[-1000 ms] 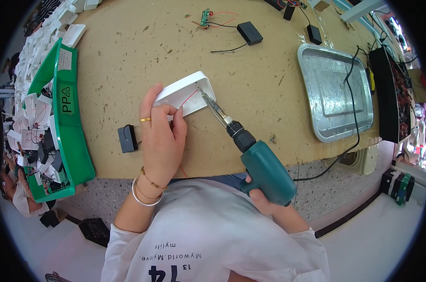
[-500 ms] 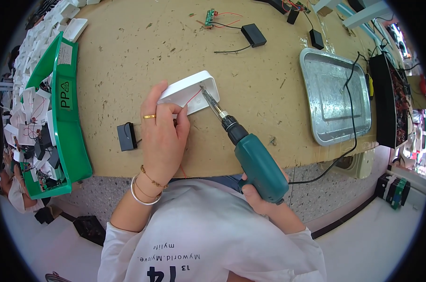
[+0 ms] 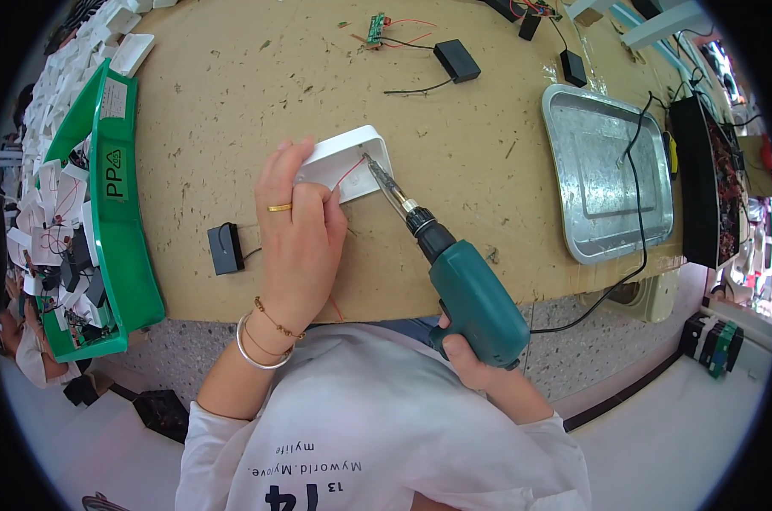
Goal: The person is using a handheld soldering iron to attach wires to electronic components and placing them into white plastic housings.
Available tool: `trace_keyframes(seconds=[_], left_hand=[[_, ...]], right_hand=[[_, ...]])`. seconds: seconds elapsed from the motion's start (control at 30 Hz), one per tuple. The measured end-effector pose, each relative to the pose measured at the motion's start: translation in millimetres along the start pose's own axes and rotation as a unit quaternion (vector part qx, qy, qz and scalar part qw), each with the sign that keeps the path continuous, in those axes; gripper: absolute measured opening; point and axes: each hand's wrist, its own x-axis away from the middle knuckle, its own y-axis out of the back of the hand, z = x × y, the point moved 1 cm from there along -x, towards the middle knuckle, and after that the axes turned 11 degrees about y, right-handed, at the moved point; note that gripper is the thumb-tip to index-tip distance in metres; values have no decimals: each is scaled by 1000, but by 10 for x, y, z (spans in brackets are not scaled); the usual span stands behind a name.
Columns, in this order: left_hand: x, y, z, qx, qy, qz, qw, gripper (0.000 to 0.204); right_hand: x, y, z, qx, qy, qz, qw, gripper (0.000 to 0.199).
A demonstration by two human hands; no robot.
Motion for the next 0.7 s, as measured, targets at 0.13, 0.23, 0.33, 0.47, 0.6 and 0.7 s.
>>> trace_keyframes(seconds=[0.13, 0.23, 0.33, 0.47, 0.6, 0.7], left_hand=[[-2, -8, -2, -3, -6, -2, 1000, 23], [-2, -3, -1, -4, -5, 0, 1000, 23], [-12, -3, -2, 2, -7, 2, 1000, 23], [-8, -8, 10, 20, -8, 2, 1000, 24], [2, 14, 13, 29, -12, 5, 999, 24], [2, 18, 14, 27, -11, 13, 999, 24]], right_hand=[[-4, -20, 14, -16, -9, -15, 1000, 67], [-11, -18, 28, -19, -14, -16, 1000, 67], [-3, 0, 39, -11, -24, -13, 1000, 67], [6, -3, 50, -9, -38, -14, 999, 68], [16, 3, 34, 13, -23, -6, 1000, 67], [10, -1, 35, 22, -13, 3, 1000, 66]])
